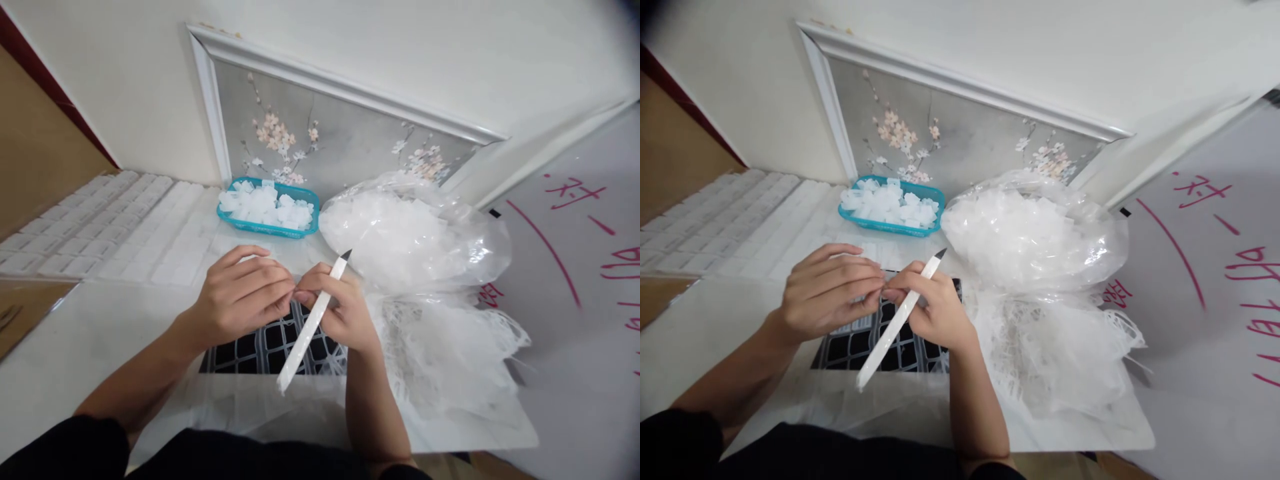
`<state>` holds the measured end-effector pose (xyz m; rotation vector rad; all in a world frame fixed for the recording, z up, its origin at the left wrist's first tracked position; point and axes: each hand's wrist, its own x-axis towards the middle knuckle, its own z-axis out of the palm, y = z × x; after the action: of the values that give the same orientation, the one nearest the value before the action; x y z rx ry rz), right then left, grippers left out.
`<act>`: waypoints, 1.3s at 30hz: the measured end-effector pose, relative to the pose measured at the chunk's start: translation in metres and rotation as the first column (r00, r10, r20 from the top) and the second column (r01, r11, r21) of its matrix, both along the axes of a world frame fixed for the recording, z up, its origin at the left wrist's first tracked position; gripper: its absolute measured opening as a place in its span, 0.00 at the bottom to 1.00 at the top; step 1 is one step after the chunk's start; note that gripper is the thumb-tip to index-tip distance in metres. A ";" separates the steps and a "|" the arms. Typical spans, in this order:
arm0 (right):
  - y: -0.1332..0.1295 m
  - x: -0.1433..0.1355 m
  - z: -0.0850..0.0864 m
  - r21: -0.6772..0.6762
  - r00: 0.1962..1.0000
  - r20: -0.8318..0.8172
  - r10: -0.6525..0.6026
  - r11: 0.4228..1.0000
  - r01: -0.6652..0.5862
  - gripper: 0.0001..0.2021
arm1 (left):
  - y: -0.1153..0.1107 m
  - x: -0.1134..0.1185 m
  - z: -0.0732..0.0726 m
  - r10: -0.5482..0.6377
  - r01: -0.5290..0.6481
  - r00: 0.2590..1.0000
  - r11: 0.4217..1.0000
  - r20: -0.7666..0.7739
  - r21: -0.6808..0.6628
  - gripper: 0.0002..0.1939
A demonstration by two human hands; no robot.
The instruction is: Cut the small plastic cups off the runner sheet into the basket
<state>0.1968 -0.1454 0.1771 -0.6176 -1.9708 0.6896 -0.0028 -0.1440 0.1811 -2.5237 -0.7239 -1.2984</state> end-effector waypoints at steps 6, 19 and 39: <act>-0.011 0.002 0.005 0.141 0.994 -0.100 0.036 0.990 -0.022 0.07 | 0.017 -0.004 -0.005 0.180 -0.134 0.920 0.980 0.349 -0.150 0.04; -0.013 0.014 0.004 0.144 0.961 -0.274 0.022 0.989 0.019 0.04 | 0.022 -0.011 -0.006 0.142 -0.055 0.985 0.797 0.098 -0.601 0.12; -0.006 0.000 -0.008 0.212 0.809 -0.422 -0.410 0.822 0.528 0.05 | 0.000 0.004 0.005 -0.279 0.421 0.898 0.769 0.339 -0.482 0.05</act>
<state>0.1971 -0.1514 0.1691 -0.6929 -1.4520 0.1405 0.0013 -0.1442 0.1864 -3.1068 -0.7827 -1.7739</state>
